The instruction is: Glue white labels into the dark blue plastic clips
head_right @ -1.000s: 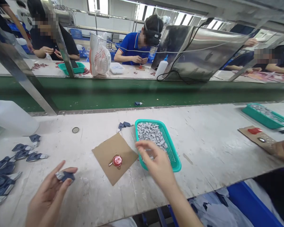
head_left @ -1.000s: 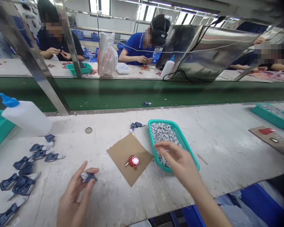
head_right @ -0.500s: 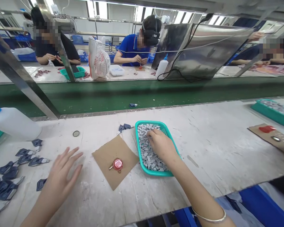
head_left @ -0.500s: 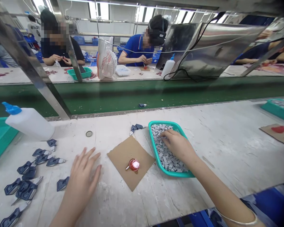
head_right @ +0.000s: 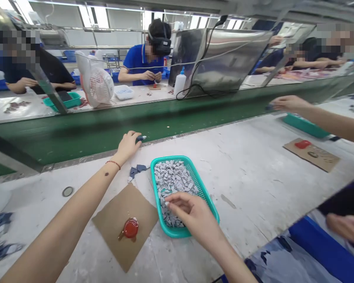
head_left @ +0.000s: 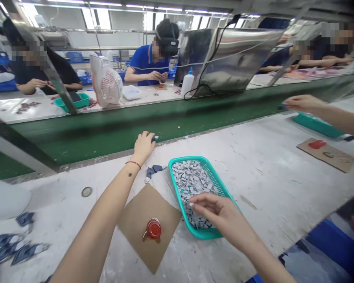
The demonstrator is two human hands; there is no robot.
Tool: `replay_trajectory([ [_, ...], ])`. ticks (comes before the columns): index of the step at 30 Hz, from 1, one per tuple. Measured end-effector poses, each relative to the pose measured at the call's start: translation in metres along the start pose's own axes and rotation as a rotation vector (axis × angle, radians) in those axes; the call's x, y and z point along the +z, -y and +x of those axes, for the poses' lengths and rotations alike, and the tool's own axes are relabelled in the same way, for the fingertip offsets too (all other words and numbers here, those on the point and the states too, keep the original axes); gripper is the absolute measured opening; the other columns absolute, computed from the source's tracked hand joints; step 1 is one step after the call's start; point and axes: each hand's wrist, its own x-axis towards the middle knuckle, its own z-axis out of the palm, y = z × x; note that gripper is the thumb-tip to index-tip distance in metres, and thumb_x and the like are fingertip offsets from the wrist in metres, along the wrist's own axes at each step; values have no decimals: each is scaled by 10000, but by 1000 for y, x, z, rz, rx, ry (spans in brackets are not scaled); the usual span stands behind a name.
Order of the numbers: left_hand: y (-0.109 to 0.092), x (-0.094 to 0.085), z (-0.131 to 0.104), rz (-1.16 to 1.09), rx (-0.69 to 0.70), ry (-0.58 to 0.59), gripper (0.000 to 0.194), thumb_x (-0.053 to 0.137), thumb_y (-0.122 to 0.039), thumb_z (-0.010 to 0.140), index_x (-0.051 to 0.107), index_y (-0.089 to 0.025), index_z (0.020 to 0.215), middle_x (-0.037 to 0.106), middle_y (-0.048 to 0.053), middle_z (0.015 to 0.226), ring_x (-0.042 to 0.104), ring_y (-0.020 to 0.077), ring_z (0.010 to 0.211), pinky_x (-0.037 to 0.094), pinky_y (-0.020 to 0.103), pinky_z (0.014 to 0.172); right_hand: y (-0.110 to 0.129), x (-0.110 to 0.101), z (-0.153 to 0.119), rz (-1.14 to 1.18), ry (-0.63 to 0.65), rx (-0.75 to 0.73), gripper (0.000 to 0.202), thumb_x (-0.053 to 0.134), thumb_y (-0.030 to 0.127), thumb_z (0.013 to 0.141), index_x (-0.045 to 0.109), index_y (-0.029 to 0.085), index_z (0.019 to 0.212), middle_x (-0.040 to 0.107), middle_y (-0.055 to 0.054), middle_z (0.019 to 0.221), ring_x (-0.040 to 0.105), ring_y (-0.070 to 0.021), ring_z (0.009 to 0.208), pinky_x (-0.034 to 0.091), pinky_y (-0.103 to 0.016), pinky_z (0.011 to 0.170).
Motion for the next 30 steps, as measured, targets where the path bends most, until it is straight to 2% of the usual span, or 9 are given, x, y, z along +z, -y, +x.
replay_trajectory([
  [3, 2, 15, 22, -69, -48, 49, 306, 619, -296, 923, 606, -184, 1207, 582, 103, 1321, 577, 273, 1172, 485, 519, 985, -1, 7, -7, 10, 31, 32, 255, 580, 400, 864, 701, 179, 900, 723, -89, 832, 690, -228, 757, 556, -320, 658],
  [6, 9, 19, 31, -210, -138, 73, 283, 618, -300, 925, 617, -178, 1181, 607, 98, 1276, 603, 258, 1127, 510, 494, 953, -1, 10, -7, 34, 64, 72, 252, 583, 395, 856, 692, 175, 914, 719, -86, 810, 689, -230, 753, 553, -323, 660],
  [9, 12, 9, 28, -426, -264, 50, 296, 611, -306, 930, 604, -174, 1195, 625, 94, 1229, 633, 239, 1055, 545, 459, 894, -1, 11, -6, 53, 82, 96, 249, 603, 397, 842, 698, 175, 906, 729, -82, 817, 691, -226, 757, 552, -319, 670],
  [12, 9, -14, 10, -699, -393, 21, 328, 592, -322, 943, 573, -164, 1230, 648, 86, 1151, 666, 209, 935, 581, 404, 793, -3, 11, -5, 41, 77, 97, 258, 612, 402, 834, 711, 172, 897, 738, -85, 840, 693, -223, 759, 552, -316, 677],
  [15, 3, -45, -29, -964, -460, 27, 258, 540, -276, 972, 577, -144, 1191, 673, 74, 1080, 679, 169, 842, 589, 336, 717, -6, 10, -5, -1, 82, 91, 287, 648, 416, 811, 720, 167, 935, 747, -85, 826, 702, -230, 759, 560, -324, 688],
  [18, -5, -75, -82, -1145, -485, 41, 151, 479, -180, 984, 605, -111, 1031, 704, 85, 1033, 682, 113, 765, 570, 242, 699, -5, 11, -5, -40, 65, 46, 302, 652, 430, 809, 729, 166, 934, 753, -88, 824, 709, -237, 755, 571, -330, 682],
  [22, -11, -101, -159, -1258, -511, 93, 90, 587, -134, 914, 616, -112, 996, 738, 102, 1009, 702, 115, 726, 572, 210, 689, 0, 25, -13, -14, -106, -79, 329, 683, 432, 798, 738, 185, 1008, 758, -93, 927, 717, -248, 842, 599, -342, 741],
  [25, -10, -104, -215, -1322, -542, 120, 144, 650, -221, 890, 627, -128, 998, 745, 104, 1021, 724, 149, 793, 584, 215, 703, 5, 44, -21, -37, -154, -200, 244, 681, 382, 814, 757, 206, 966, 739, -90, 997, 710, -236, 873, 611, -331, 751],
  [30, -9, -81, -296, -1417, -744, 65, 274, 768, -388, 790, 661, -193, 950, 715, 48, 1075, 725, 175, 902, 577, 201, 717, 16, 72, -25, -146, 11, -347, 169, 616, 296, 885, 760, 216, 920, 706, -79, 950, 687, -210, 878, 597, -283, 695],
])
